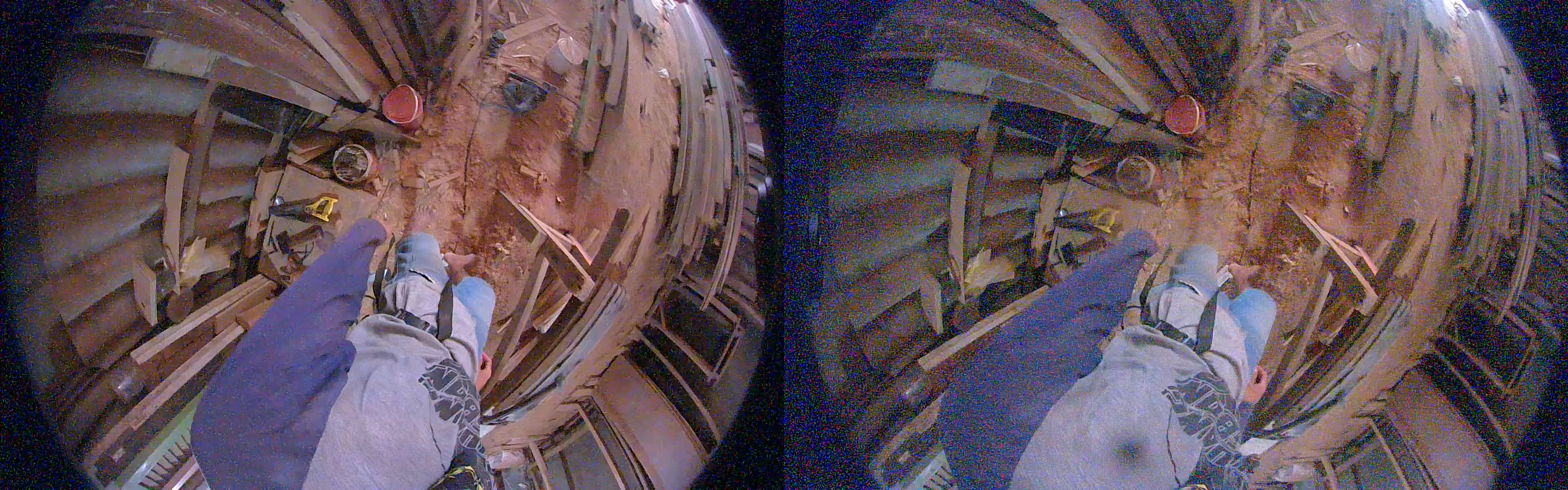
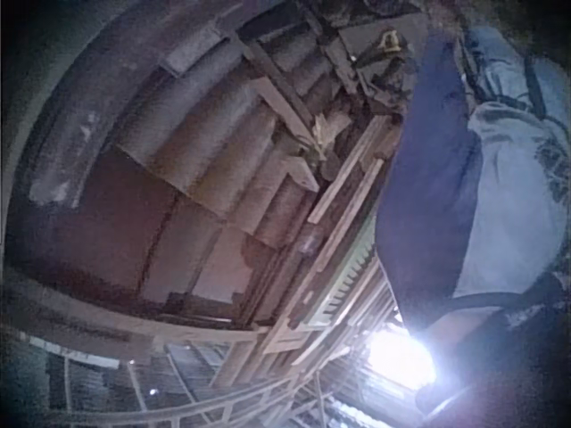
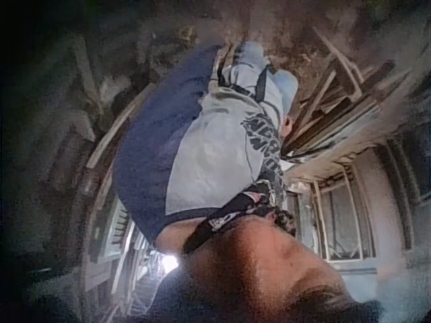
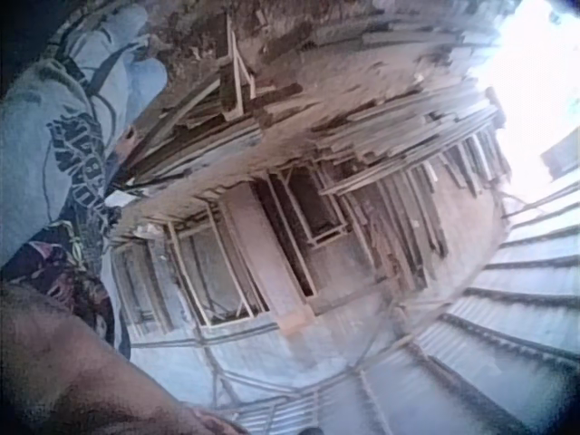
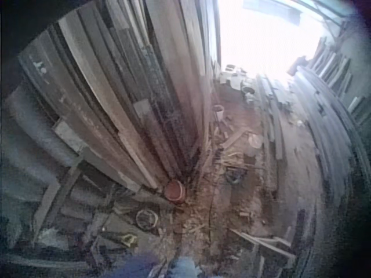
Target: The person uses a hammer to drive nails into a wooden plank resting on a workbench. They repeatedly position nails and strike them, then flip the plank to continue hammering on the opposite side.
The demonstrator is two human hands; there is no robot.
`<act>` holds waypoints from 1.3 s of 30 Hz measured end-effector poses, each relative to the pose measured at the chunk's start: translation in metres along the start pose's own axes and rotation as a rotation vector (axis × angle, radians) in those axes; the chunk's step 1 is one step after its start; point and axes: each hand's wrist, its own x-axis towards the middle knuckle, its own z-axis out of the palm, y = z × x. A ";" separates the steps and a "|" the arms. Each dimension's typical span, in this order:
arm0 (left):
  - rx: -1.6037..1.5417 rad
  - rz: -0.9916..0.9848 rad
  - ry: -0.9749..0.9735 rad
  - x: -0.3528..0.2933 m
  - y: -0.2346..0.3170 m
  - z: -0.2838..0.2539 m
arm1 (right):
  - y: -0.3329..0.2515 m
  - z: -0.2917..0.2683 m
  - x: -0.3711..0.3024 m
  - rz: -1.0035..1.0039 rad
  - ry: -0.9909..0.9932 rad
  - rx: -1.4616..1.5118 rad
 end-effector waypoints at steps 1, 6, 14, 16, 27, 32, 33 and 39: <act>0.006 0.021 -0.005 0.002 0.005 -0.003 | 0.003 0.002 -0.006 0.055 0.020 0.019; 0.090 0.117 0.022 0.016 0.010 -0.018 | -0.018 -0.005 -0.032 0.240 0.049 -0.094; 0.206 0.144 -0.104 0.045 0.011 -0.034 | -0.056 0.016 -0.048 0.308 0.288 0.170; 0.218 0.098 -0.115 0.047 0.028 -0.026 | -0.059 0.005 -0.053 0.281 0.473 0.169; 0.404 0.230 -0.186 0.003 0.169 0.107 | 0.095 -0.102 -0.104 0.506 1.267 0.063; 0.383 0.457 -0.377 -0.057 0.258 0.228 | 0.126 -0.133 -0.106 0.537 0.667 0.116; 0.550 0.680 -0.324 -0.081 0.272 0.251 | 0.126 -0.138 -0.106 0.559 0.663 0.122; 0.822 1.299 -0.178 -0.263 0.331 0.375 | 0.118 -0.155 -0.109 0.363 0.576 0.039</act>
